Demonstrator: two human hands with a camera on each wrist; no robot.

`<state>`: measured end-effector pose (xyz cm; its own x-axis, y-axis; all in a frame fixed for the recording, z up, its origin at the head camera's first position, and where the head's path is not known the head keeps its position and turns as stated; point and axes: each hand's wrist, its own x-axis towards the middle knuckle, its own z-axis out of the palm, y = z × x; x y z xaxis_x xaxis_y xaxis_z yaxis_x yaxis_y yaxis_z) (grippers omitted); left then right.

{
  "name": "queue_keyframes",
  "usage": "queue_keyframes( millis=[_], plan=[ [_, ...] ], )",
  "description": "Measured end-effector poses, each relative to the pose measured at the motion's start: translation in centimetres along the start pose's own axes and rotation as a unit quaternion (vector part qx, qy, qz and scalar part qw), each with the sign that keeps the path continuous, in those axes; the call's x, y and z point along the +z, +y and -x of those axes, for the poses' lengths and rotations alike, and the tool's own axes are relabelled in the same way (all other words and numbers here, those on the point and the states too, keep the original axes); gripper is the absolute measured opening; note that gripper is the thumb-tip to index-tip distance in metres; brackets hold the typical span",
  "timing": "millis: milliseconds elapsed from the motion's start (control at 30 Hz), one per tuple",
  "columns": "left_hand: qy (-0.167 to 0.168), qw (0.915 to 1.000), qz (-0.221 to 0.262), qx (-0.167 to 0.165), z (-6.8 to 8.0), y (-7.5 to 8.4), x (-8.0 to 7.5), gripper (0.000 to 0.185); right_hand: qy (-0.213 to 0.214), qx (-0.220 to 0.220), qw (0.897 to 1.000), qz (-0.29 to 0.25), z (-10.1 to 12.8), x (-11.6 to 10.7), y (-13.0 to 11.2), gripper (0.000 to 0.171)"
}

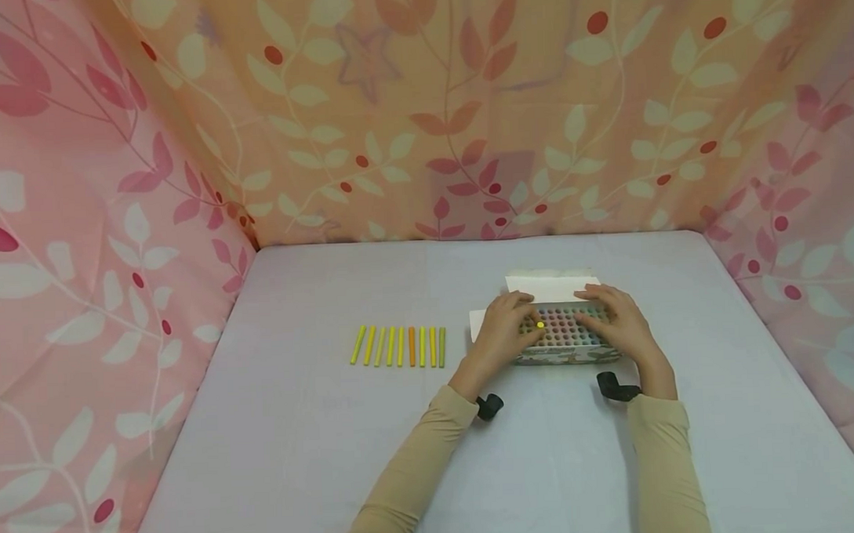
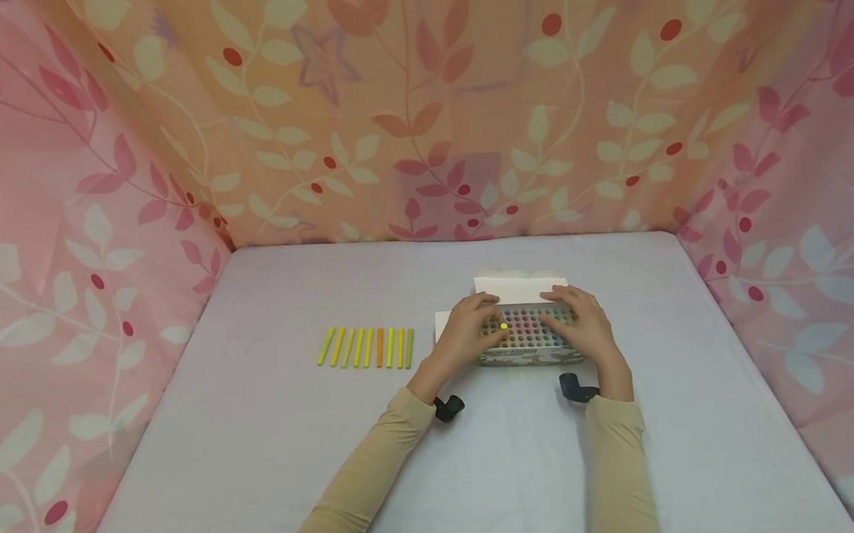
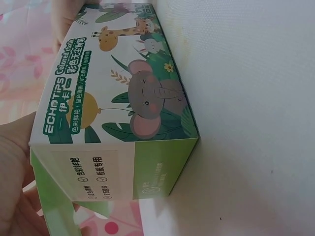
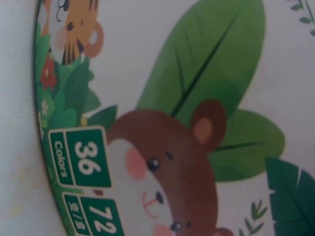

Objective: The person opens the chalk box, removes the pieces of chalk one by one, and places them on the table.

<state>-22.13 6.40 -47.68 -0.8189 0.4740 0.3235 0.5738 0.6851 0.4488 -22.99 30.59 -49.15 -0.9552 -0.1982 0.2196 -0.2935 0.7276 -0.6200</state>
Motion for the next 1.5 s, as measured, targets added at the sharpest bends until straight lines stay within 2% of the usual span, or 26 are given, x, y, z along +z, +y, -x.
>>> queue_keyframes(
  millis=[500,667,767,967,1233,1500],
  plan=[
    [0.057,0.9977,0.034,0.012,0.0,0.2,-0.3,0.015,0.004,-0.014,1.0,-0.005,0.0,0.0,-0.1,0.04],
    [0.073,0.995,0.069,0.005,0.0,0.3,-0.2,0.018,0.005,-0.013,1.0,-0.003,0.1,0.0,-0.1,0.041],
    [0.08,0.9917,0.101,-0.008,0.0,0.4,-0.3,0.018,0.006,-0.008,1.0,-0.001,0.1,0.0,-0.1,0.041],
    [0.1,0.9798,0.169,-0.038,0.2,0.6,-0.9,0.016,0.008,-0.007,1.0,0.001,0.0,0.1,-0.1,0.041],
    [0.147,0.9689,0.197,-0.029,0.8,0.4,-2.3,0.016,0.004,-0.007,1.0,0.001,0.1,0.1,-0.1,0.041],
    [0.179,0.9632,0.198,-0.032,1.6,-0.4,-3.9,0.019,0.002,-0.007,1.0,-0.01,0.2,0.0,-0.1,0.042]
  ],
)
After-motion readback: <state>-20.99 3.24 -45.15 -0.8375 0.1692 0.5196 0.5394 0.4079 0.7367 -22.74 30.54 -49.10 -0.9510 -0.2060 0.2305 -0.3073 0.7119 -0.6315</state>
